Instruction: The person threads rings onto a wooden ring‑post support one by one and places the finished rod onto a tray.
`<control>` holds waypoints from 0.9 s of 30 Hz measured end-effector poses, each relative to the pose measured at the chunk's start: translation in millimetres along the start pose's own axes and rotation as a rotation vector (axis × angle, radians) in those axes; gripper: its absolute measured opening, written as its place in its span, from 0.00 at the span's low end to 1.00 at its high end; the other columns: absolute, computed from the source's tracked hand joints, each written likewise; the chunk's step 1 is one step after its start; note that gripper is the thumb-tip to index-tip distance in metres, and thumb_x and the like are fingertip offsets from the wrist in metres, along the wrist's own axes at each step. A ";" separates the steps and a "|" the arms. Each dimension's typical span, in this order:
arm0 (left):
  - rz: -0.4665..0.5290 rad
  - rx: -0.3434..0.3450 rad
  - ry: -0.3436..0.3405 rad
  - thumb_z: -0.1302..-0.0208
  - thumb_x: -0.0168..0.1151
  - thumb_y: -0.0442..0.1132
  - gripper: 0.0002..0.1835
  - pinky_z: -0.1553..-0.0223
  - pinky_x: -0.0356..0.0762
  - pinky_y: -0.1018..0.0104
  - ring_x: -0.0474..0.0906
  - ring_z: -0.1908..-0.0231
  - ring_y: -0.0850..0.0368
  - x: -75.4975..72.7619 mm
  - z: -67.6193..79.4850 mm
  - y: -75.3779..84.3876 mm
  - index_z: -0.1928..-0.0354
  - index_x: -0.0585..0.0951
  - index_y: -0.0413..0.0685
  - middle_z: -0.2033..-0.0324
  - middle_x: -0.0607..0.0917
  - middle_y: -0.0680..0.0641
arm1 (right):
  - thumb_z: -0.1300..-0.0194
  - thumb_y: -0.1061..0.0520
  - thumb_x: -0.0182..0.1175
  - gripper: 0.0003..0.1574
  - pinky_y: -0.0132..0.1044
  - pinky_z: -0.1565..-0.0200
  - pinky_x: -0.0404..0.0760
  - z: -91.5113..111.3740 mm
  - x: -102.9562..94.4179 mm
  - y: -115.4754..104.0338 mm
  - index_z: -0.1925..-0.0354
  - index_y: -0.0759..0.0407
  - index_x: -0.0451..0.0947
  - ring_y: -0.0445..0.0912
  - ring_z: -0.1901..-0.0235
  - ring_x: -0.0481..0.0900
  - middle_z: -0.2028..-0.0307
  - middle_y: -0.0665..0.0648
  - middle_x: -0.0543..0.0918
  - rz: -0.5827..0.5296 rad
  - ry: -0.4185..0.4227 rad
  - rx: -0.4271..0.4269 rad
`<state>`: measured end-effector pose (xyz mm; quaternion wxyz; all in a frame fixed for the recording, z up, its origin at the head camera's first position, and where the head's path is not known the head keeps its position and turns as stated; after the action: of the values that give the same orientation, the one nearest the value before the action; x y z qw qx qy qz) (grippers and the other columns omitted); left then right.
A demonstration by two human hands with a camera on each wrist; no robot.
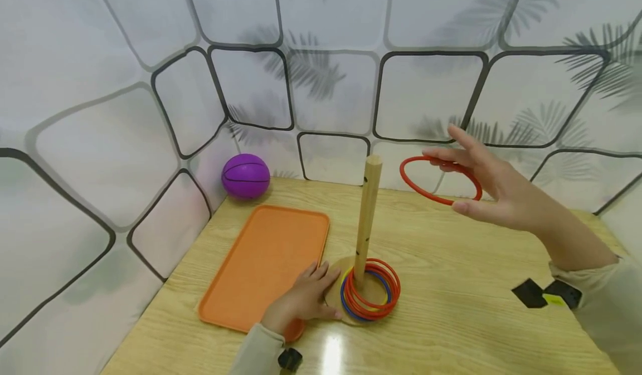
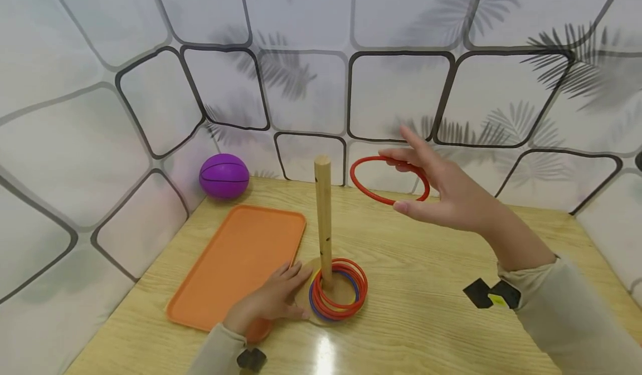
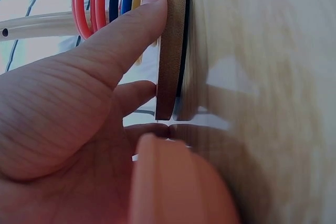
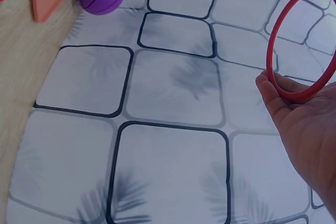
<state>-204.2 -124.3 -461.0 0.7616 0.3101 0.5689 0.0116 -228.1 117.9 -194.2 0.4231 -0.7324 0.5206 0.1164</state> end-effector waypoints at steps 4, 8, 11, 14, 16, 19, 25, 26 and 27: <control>0.010 0.005 0.012 0.50 0.71 0.55 0.49 0.34 0.46 0.39 0.45 0.31 0.31 -1.7 1.5 0.3 0.29 0.60 0.44 0.31 0.56 0.32 | 0.36 0.58 0.61 0.55 0.32 0.37 0.63 -20.8 -3.4 -15.5 0.28 0.71 0.34 0.50 0.34 0.62 0.34 0.63 0.65 -0.006 -0.012 -0.069; 0.010 0.011 0.017 0.50 0.71 0.54 0.49 0.34 0.46 0.38 0.46 0.32 0.30 -3.3 1.3 1.0 0.29 0.61 0.43 0.31 0.57 0.32 | 0.36 0.55 0.61 0.56 0.32 0.37 0.63 -35.9 -3.3 -24.8 0.28 0.70 0.35 0.50 0.34 0.61 0.34 0.62 0.66 0.011 -0.023 -0.094; 0.009 0.014 0.017 0.49 0.71 0.54 0.48 0.34 0.46 0.39 0.46 0.32 0.30 -3.8 1.2 1.7 0.29 0.61 0.43 0.31 0.57 0.32 | 0.36 0.55 0.61 0.55 0.34 0.37 0.63 -44.7 1.0 -27.2 0.28 0.69 0.35 0.51 0.34 0.62 0.34 0.61 0.66 0.018 -0.037 -0.097; 0.022 0.012 0.017 0.49 0.71 0.54 0.48 0.34 0.45 0.39 0.45 0.32 0.30 -4.0 1.8 2.2 0.30 0.61 0.43 0.31 0.57 0.32 | 0.36 0.54 0.61 0.56 0.35 0.36 0.63 -51.2 7.9 -25.7 0.28 0.70 0.35 0.51 0.35 0.63 0.35 0.60 0.67 0.046 -0.042 -0.084; 0.031 0.010 0.017 0.50 0.71 0.53 0.48 0.33 0.45 0.40 0.45 0.32 0.30 -4.0 2.5 2.5 0.30 0.61 0.43 0.31 0.57 0.32 | 0.37 0.54 0.63 0.58 0.36 0.36 0.63 -53.8 12.5 -23.6 0.28 0.70 0.35 0.51 0.36 0.64 0.36 0.58 0.68 0.063 -0.041 -0.069; 0.036 0.010 0.017 0.50 0.72 0.53 0.48 0.33 0.45 0.40 0.45 0.32 0.30 -3.4 3.3 2.9 0.30 0.61 0.43 0.31 0.57 0.31 | 0.41 0.56 0.66 0.61 0.35 0.36 0.62 -54.4 18.8 -18.9 0.28 0.69 0.35 0.49 0.36 0.65 0.36 0.55 0.69 0.077 -0.041 -0.024; 0.036 0.018 0.019 0.49 0.72 0.53 0.48 0.33 0.45 0.40 0.45 0.32 0.30 -2.6 3.5 3.9 0.30 0.61 0.42 0.31 0.57 0.31 | 0.46 0.58 0.70 0.67 0.36 0.36 0.62 -50.6 31.5 -13.2 0.28 0.69 0.33 0.49 0.35 0.63 0.35 0.57 0.67 0.043 -0.051 -0.010; 0.037 0.018 0.018 0.49 0.71 0.53 0.48 0.33 0.45 0.40 0.45 0.32 0.30 -2.6 3.4 3.8 0.30 0.61 0.42 0.31 0.57 0.31 | 0.47 0.58 0.71 0.68 0.36 0.35 0.62 -49.4 33.3 -12.2 0.28 0.69 0.33 0.49 0.35 0.63 0.35 0.57 0.67 0.033 -0.050 -0.009; 0.036 0.018 0.019 0.50 0.72 0.53 0.48 0.33 0.45 0.40 0.45 0.32 0.30 -2.7 3.3 3.8 0.30 0.61 0.42 0.32 0.57 0.31 | 0.48 0.59 0.72 0.69 0.37 0.36 0.63 -47.9 35.1 -11.0 0.28 0.69 0.32 0.49 0.35 0.63 0.35 0.58 0.67 0.024 -0.049 -0.005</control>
<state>-201.0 -123.8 -456.3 0.7530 0.3270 0.5706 0.0232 -216.4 60.2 -180.7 0.4324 -0.7242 0.5185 0.1406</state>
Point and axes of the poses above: each hand's wrist, its own z-axis away from the middle knuckle, its own x-axis out of the palm, y = z × x, the point moved 7 cm from there along -z, towards the middle knuckle
